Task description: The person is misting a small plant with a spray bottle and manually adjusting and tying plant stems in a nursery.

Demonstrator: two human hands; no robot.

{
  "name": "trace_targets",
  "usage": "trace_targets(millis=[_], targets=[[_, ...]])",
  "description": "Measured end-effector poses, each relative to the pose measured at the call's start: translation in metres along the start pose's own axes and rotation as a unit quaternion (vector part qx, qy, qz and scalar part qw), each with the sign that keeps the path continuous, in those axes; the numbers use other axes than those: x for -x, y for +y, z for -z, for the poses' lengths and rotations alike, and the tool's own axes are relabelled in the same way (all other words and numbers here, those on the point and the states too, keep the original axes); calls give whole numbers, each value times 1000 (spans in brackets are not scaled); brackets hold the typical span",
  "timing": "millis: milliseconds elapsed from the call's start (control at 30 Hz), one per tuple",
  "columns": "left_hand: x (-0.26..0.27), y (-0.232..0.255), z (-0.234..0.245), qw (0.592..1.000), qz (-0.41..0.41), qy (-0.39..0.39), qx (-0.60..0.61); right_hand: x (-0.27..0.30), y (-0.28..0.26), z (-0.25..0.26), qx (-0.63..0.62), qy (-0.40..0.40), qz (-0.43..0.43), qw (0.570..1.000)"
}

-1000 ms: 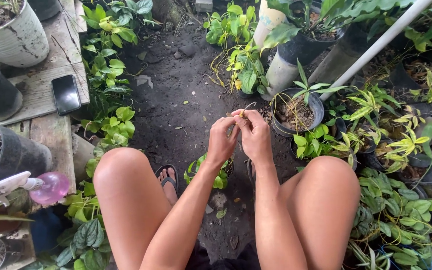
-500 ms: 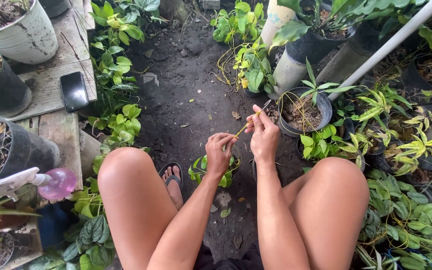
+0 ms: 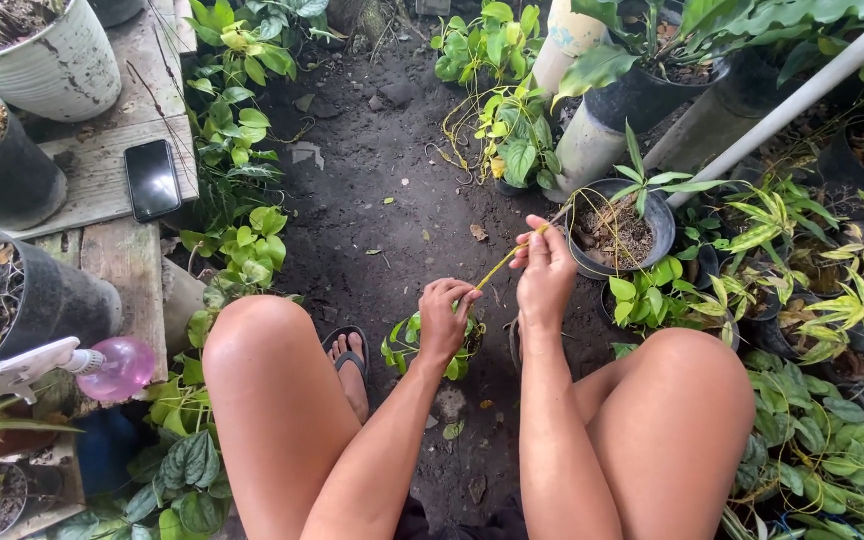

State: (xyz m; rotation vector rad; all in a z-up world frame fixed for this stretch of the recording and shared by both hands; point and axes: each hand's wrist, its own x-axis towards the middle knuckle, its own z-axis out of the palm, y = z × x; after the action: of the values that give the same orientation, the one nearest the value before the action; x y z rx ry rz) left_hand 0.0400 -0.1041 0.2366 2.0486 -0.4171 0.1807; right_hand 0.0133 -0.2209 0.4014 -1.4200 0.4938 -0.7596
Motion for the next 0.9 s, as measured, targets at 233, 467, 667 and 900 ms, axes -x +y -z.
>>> trace_targets(millis=[233,467,667,900], targets=[[27,-40,-9,996,16,-66,-62,-12,8,13,-15,26,38,999],[25,-68,-12,991,96,-52,-78,8,44,11,153,-54,0,987],[17,-45,-2,996,84,-35,-3,35,142,19,247,-116,-37,961],[-18,19,35,995,-22,51,77,43,106,-1,229,-145,39,962]])
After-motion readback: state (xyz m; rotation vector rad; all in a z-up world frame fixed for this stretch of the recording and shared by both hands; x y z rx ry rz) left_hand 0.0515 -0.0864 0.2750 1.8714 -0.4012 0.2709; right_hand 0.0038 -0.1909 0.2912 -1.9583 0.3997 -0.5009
